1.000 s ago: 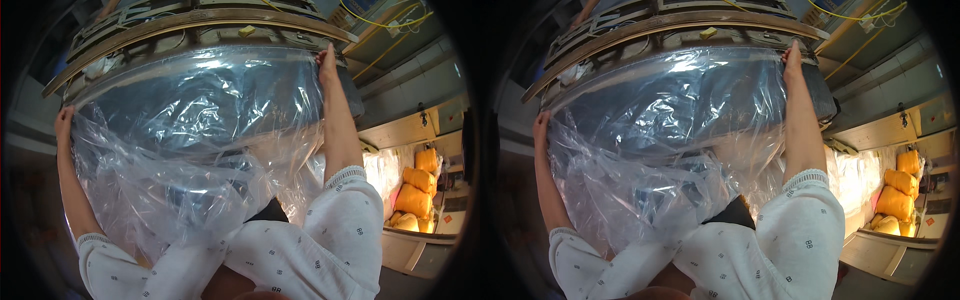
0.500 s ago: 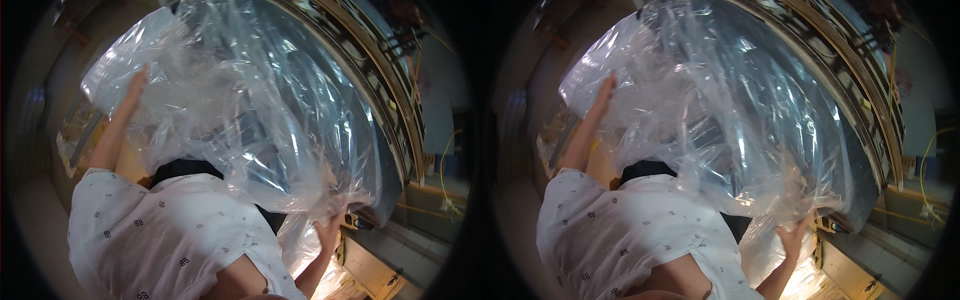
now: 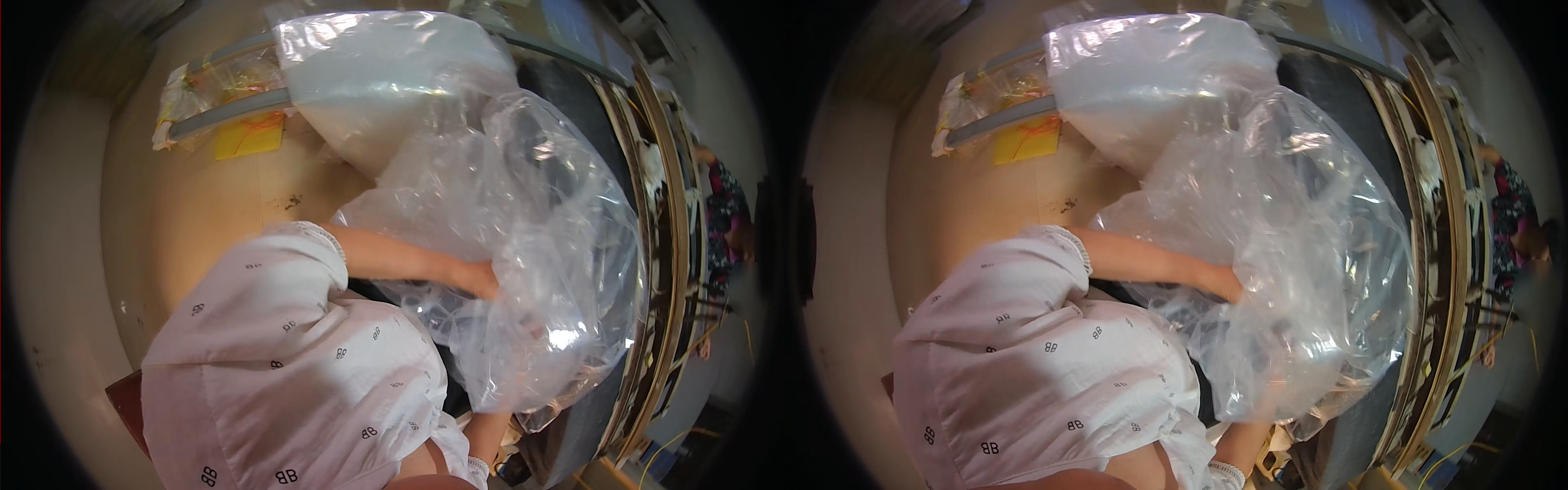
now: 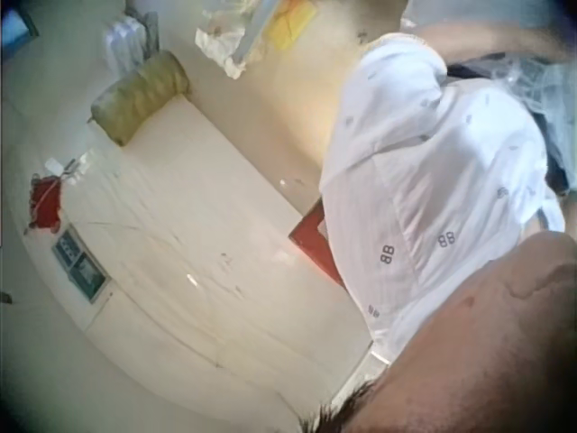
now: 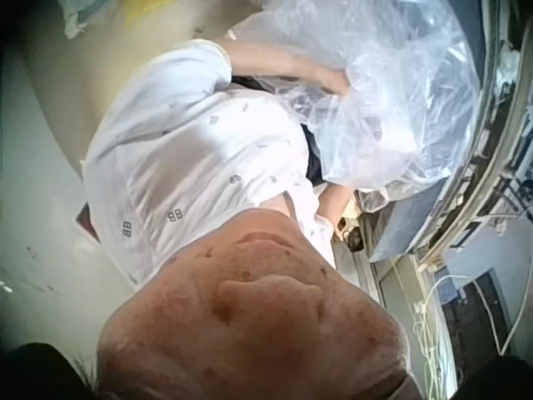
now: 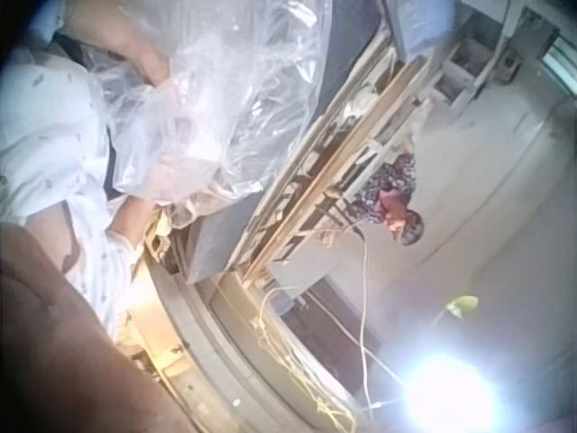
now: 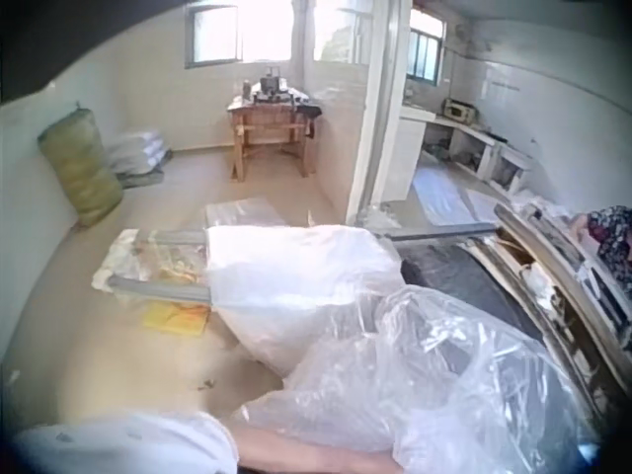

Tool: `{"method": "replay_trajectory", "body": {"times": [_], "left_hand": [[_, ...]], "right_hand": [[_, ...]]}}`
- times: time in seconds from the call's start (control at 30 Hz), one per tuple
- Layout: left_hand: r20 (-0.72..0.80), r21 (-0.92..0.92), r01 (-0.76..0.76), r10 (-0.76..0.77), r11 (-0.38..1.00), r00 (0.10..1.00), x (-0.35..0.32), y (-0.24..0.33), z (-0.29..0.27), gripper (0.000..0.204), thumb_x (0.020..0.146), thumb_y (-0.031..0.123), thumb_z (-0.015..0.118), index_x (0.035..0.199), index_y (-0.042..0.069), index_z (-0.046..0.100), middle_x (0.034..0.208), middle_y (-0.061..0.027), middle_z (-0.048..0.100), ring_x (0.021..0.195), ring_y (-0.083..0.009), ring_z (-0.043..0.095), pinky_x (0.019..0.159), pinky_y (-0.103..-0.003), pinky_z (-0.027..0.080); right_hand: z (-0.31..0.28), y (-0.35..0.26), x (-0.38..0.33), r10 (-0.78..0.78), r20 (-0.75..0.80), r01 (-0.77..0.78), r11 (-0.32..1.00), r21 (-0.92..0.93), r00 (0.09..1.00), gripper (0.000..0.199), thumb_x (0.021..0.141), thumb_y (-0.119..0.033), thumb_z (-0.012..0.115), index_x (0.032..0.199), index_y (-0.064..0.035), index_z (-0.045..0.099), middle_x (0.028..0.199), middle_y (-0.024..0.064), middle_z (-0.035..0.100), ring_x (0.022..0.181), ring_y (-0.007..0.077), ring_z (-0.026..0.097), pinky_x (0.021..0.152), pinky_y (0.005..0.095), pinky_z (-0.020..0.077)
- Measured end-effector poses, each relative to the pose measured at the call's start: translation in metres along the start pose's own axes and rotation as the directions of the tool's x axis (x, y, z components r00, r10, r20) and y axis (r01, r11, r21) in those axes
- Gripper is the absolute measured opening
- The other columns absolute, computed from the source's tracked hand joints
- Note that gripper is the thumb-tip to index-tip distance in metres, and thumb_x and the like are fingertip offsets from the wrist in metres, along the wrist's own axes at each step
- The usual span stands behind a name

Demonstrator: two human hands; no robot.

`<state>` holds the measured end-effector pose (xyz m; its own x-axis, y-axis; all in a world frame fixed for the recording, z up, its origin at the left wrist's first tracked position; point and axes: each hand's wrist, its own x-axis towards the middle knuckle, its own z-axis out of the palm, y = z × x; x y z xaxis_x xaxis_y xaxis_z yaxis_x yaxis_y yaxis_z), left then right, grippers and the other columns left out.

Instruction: Covering large foam or plastic components with protective plastic sheeting inside a manufacturing facility.

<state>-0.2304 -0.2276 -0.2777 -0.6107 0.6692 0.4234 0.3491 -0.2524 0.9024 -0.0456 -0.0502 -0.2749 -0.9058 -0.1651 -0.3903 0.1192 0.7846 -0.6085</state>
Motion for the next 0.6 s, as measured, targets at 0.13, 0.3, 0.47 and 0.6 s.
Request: {"method": "replay_trajectory", "body": {"times": [0.13, 0.3, 0.47, 0.6], "left_hand": [[0.052, -0.142, 0.059, -0.052, 0.988, 0.997, 0.021, -0.011, -0.004, 0.046, 0.070, 0.027, 0.067, 0.108, 0.003, 0.057, 0.110, -0.0113, 0.058, 0.099, -0.0200, 0.056, 0.081, -0.034, 0.045], [-0.029, -0.563, -0.022, 0.007, 0.826, 1.000, 0.032, 0.054, -0.070, 0.046, 0.076, 0.025, 0.065, 0.116, 0.004, 0.052, 0.123, -0.0100, 0.051, 0.105, -0.0185, 0.051, 0.084, -0.034, 0.045], [0.006, 0.742, -0.136, 0.196, 0.657, 0.981, 0.044, 0.042, -0.088, 0.037, 0.087, 0.028, 0.053, 0.118, 0.007, 0.049, 0.119, -0.0127, 0.050, 0.112, -0.0276, 0.046, 0.096, -0.044, 0.035], [0.140, 0.658, 0.158, -0.326, 0.736, 0.935, -0.023, -0.008, -0.167, 0.030, 0.086, 0.026, 0.051, 0.109, 0.007, 0.056, 0.107, -0.0147, 0.056, 0.104, -0.0305, 0.051, 0.097, -0.046, 0.034]], "right_hand": [[-0.031, -0.047, 0.054, -0.165, 0.053, 0.162, 0.985, 0.058, 0.985, 0.077, 0.071, -0.027, 0.070, 0.134, -0.0029, 0.034, 0.128, 0.0141, 0.046, 0.119, 0.0232, 0.042, 0.099, 0.0352, 0.0317], [-0.073, -0.085, 0.082, -0.326, 0.037, 0.317, 0.936, 0.151, 0.945, 0.073, 0.072, -0.025, 0.070, 0.133, -0.0034, 0.036, 0.126, 0.0137, 0.048, 0.117, 0.0228, 0.044, 0.098, 0.0348, 0.0330], [-0.090, -0.157, 0.103, -0.415, -0.038, 0.409, 0.870, 0.275, 0.909, 0.069, 0.073, -0.023, 0.069, 0.132, -0.0039, 0.038, 0.124, 0.0133, 0.050, 0.115, 0.0224, 0.045, 0.097, 0.0343, 0.0344], [-0.133, -0.164, 0.133, -0.327, -0.251, 0.406, 0.813, 0.417, 0.911, 0.066, 0.074, -0.021, 0.068, 0.132, -0.0042, 0.040, 0.122, 0.0130, 0.052, 0.114, 0.0221, 0.047, 0.096, 0.0340, 0.0356]]}}
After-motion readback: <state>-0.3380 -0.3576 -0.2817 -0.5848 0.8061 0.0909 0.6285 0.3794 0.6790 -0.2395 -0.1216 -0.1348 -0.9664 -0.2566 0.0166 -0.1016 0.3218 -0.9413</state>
